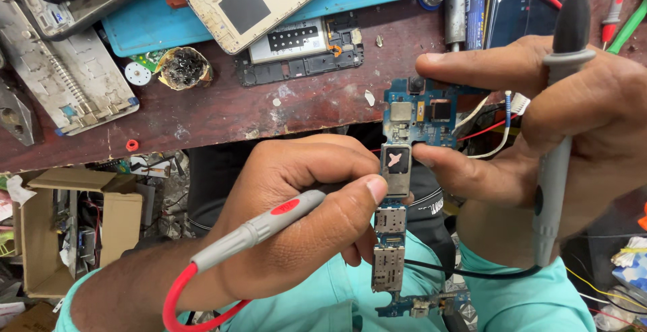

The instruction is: The person uses a soldering iron and tweezers to work on a small circuit board, applying solder to specific points and adjusting components. The person also uses a multimeter to test connections on the board.

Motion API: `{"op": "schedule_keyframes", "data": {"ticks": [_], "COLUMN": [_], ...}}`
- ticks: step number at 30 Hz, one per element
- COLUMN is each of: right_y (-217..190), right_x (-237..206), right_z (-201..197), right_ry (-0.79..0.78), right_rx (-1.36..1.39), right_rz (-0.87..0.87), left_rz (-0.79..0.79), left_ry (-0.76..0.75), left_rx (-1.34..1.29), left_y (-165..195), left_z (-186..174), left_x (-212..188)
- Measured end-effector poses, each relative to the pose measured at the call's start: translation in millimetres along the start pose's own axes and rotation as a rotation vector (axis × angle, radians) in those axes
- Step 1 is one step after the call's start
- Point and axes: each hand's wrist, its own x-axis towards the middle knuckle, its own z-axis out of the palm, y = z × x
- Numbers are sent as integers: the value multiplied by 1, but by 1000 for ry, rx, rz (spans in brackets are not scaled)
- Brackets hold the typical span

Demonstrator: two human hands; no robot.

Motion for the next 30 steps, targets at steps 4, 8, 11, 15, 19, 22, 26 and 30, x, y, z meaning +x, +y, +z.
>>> {"op": "schedule_keyframes", "data": {"ticks": [4, 8, 11, 15, 19, 22, 26, 30], "right_y": [-5, -8, 5, 14, 16, 16, 15, 16], "right_x": [24, 23, 22, 11, 13, 15, 14, 14], "right_z": [-3, 4, -8, -11, -18, -16, -16, -18], "right_ry": [-111, -38, -163, -129, -215, -197, -200, -223], "right_rx": [-17, 9, 5, 57, 60, 68, 57, 55], "right_rz": [-76, -37, -130, -73, -94, -95, -90, -106], "left_rz": [4, -4, -7, 6, -9, -12, 7, 11], "left_ry": [-11, -18, -22, -26, -19, -20, -21, -30], "left_rx": [-7, 11, 14, 27, 14, 21, 21, 28], "left_y": [0, 1, 1, 2, 2, 2, 2, 3], "left_z": [-1, -2, -1, -1, -1, -1, -1, -1], "left_x": [-1, -1, 0, 0, 1, 1, 1, 1]}}
